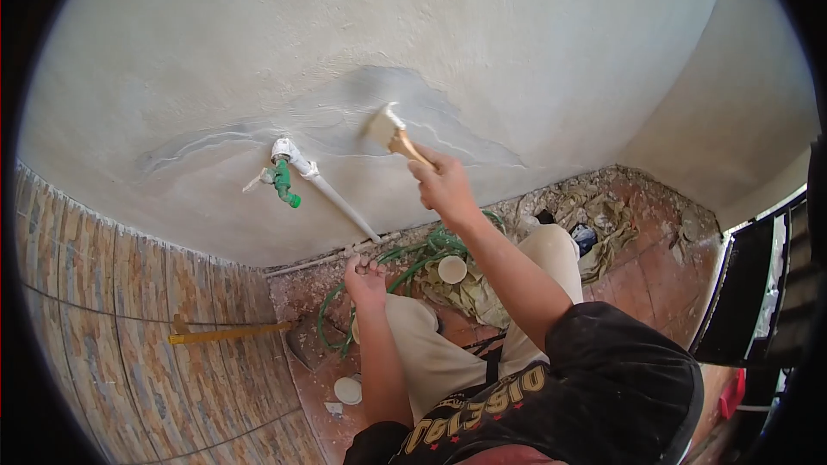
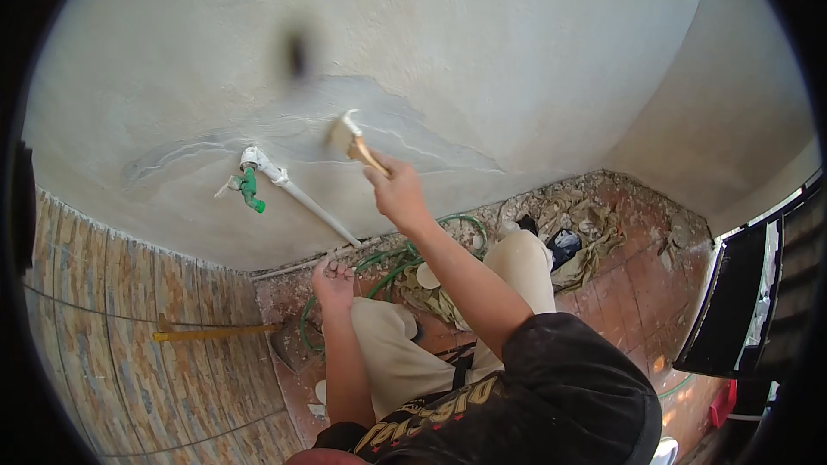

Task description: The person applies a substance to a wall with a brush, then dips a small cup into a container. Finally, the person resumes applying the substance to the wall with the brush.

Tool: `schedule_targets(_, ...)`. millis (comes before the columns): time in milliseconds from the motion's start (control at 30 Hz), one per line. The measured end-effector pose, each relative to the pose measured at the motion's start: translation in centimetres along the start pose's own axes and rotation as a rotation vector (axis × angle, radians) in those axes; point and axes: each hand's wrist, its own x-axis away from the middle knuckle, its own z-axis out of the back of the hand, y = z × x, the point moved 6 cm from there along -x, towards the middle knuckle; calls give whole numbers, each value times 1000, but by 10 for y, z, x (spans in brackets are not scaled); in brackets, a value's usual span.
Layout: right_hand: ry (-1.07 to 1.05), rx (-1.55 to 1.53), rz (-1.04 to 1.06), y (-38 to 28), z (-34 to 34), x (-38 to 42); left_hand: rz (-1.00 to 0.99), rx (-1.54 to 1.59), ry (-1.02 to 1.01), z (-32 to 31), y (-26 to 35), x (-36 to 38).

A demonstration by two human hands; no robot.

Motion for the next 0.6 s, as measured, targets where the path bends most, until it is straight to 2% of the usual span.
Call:
schedule_targets(67, -172, -169, -88, -4, -16, 7, 4, 4, 12, -1, 1, 4)
schedule_targets(100, -149, -168, -78, 13, -7, 6, 7, -8, 20, 1, 1, 5)
schedule_targets(167, 84, -302, -260, 69, 31, 8, -2, 7, 29, 3, 3, 5)
schedule_targets(233, 369, -440, -504, 178, 91, -4, -1, 3, 34, 6, 3, 0)
schedule_targets(267, 535, -336, -512, 204, 118, -3, 0, -2, 28, 6, 1, -1)
schedule_targets(300, 700, -231, -514, 207, 135, 1, 5, -9, 23, 6, 0, 0)
schedule_targets(333, 707, -240, -506, 209, 140, -7, 7, -15, 23, 4, -1, 0)
schedule_targets(400, 790, -134, -646, 215, 149, -14, 9, -20, 29, 2, 1, 0)
schedule_targets(533, 275, -146, -304, 104, 48, -6, 13, -38, 25, -5, 1, -1)
schedule_targets(600, -16, 81, -51, 71, 3, 11, 23, -59, 50, -2, -4, 0)
